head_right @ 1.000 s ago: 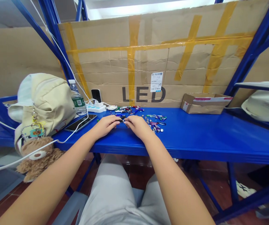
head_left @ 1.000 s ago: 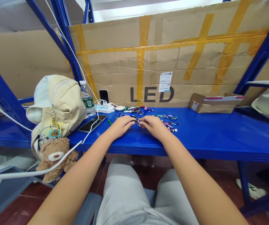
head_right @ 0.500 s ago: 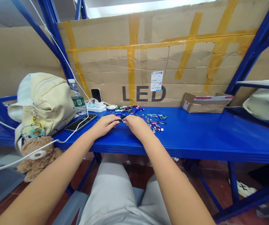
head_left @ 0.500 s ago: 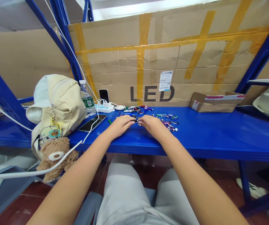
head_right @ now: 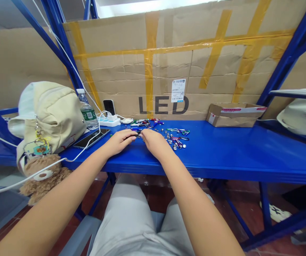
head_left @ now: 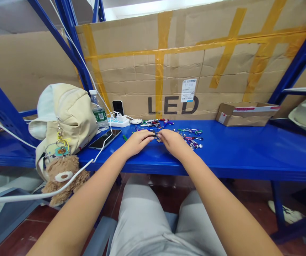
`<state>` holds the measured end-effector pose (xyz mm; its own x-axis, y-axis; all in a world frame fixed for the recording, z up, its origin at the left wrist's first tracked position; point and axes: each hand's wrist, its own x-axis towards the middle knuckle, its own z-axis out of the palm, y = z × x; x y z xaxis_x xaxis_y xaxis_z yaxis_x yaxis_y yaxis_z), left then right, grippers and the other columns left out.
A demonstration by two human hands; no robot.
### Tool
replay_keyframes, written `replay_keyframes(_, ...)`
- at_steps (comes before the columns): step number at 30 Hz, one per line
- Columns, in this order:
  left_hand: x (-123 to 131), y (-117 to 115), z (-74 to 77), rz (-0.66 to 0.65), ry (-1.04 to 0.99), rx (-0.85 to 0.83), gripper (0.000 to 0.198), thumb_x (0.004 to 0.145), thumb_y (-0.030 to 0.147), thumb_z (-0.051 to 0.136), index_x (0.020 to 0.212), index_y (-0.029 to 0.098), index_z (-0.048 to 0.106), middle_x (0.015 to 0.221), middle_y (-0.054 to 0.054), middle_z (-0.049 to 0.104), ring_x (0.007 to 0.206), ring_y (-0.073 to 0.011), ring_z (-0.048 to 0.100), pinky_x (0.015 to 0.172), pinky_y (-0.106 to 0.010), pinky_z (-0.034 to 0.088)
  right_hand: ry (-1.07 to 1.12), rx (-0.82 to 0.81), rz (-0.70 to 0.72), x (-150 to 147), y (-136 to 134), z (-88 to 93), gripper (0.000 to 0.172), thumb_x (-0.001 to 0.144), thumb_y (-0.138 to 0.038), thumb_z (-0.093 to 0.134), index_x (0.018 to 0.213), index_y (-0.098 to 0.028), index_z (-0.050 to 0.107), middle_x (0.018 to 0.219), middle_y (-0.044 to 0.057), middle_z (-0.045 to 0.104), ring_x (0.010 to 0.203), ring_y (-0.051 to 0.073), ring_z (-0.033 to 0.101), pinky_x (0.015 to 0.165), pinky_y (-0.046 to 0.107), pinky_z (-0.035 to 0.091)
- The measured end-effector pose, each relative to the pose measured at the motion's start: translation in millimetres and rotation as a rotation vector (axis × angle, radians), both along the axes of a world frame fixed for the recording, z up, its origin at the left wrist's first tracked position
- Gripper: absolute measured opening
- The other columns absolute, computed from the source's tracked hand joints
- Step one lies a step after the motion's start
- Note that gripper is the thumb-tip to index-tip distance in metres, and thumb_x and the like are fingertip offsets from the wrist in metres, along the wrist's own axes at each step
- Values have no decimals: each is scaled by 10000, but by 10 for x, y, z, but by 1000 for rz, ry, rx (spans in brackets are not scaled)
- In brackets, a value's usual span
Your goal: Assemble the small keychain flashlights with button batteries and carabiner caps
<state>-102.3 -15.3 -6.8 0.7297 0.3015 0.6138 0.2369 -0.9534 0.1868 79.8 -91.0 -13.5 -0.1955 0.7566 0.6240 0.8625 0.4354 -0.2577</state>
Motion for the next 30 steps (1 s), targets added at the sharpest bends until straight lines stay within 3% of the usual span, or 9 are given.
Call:
replay_keyframes(6,23,9,-25,13,6,130,258,933,276,446,1054,158,641,984,-85,673,937,-183,619,848,-312,493,94,-41,26,-10,6,5,236,933,-235,369,727,-198,479,752,44,600,727,163,530,699,268,378)
replay_keyframes(14,76,-22,-68,24,0,446,268,956,277,410,1066,150,620,997,-106,669,895,-170,622,805,-307,484,463,-379,87,33,-17,31,283,901,-302,396,648,-193,461,600,-25,527,581,120,510,618,250,389)
replay_keyframes(19,76,-40,-64,102,-14,619,247,959,238,417,1019,185,650,976,-63,700,845,-146,630,697,-273,417,617,-460,152,43,20,-14,271,887,-304,396,648,-190,453,547,-44,465,504,99,452,558,241,379)
replay_keyframes(25,61,-88,-40,125,-5,479,260,954,297,429,1023,226,670,1004,-51,702,879,-151,631,722,-284,393,629,-475,181,36,17,-21,264,887,-258,351,655,-193,459,552,-35,465,488,105,452,523,240,381)
replay_keyframes(30,62,-82,-42,115,22,250,254,929,300,468,1094,227,646,1064,-63,682,984,-181,617,807,-308,426,235,-161,-10,-5,3,-12,355,953,-306,302,677,-196,496,703,31,611,676,151,547,649,258,391)
